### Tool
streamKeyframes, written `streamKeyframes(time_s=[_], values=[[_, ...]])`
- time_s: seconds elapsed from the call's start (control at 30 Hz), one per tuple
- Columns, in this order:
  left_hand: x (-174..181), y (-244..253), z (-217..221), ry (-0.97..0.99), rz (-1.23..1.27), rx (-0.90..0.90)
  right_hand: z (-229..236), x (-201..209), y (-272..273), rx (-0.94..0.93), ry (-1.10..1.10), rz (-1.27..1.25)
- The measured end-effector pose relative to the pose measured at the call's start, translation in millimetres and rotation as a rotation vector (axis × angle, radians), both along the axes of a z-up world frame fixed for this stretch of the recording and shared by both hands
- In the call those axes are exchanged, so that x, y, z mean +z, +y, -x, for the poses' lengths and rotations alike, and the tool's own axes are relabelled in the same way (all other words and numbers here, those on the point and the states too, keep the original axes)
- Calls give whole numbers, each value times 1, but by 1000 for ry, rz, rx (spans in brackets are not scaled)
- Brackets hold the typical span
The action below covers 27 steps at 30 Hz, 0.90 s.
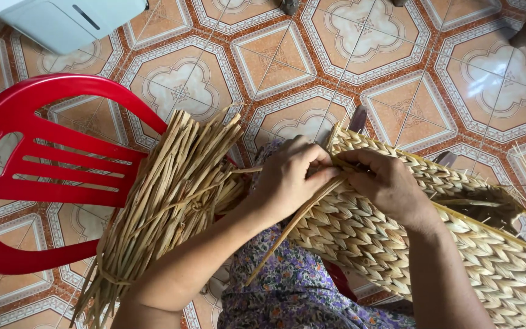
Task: Weaving a basket using dried plant fibers or straw.
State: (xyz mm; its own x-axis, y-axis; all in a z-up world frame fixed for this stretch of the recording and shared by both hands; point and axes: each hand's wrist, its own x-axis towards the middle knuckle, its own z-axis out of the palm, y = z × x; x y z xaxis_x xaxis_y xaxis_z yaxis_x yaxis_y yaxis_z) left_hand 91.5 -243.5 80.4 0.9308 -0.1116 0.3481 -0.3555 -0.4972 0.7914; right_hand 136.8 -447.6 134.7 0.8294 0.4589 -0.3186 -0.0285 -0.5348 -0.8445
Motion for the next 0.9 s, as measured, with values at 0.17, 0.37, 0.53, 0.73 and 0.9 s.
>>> streamKeyframes(time_s=[0.17,0.37,0.53,0.73,0.9], values=[[-2,-18,-2,-199,-220,176,0,2,-2,24,-97,37],[-13,-29,-5,-257,-343,219,1,-1,-2,13,-113,74],[-18,-16,6,-327,-209,159,-1,-7,-5,50,-199,71],[-5,-7,29,-134,-180,49,-1,-7,-6,74,-253,53],[2,10,13,148,-98,-76,2,-4,-4,66,-230,72]])
